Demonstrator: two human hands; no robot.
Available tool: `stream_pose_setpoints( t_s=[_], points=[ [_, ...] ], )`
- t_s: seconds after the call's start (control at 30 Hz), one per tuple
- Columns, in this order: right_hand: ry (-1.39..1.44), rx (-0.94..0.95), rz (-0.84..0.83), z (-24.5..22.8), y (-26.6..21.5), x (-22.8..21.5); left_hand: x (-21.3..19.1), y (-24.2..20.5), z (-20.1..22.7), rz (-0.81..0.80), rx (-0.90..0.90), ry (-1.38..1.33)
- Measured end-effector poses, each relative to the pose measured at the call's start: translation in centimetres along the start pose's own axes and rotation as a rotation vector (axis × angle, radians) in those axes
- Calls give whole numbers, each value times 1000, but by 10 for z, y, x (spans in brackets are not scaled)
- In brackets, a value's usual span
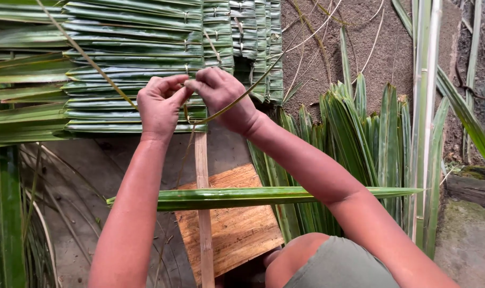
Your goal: Weaving palm leaves over a wooden frame to create a thatched panel
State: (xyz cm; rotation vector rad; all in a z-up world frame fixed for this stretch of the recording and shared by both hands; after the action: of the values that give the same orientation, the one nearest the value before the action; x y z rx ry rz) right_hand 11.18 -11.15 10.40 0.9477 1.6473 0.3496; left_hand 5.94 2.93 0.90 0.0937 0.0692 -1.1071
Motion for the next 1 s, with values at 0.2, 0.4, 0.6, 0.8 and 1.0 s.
stream_pose_setpoints(
  t_s=[0.2, 0.4, 0.6, 0.8, 1.0],
  points=[
    [-337, -146, -93, 21, -12, 39, -16, -7, -25, 69, -11, -81],
    [179, 445, -240, 65, -38, 78, -21, -20, -50, 96, 67, 334],
    [376, 696, -118, 63, -56, 70, -10, -32, -27, 44, 427, 706],
    [226, 464, -47, 47, -69, 67, -10, -35, -38, 32, 516, 690],
    [272, 457, -20, 43, -79, 71, -7, -35, -42, 29, 506, 749]
  ],
)
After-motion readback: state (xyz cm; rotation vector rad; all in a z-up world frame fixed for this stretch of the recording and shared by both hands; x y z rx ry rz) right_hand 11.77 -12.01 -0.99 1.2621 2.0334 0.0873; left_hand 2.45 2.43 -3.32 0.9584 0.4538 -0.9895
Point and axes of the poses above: each hand's wrist, its own y-axis towards the middle knuckle, its own x-axis out of the palm, z = x × y, the point moved 6 cm from there along y, towards the middle knuckle, and after that the axes turned 1 degree about -z, right-handed, at the moved point
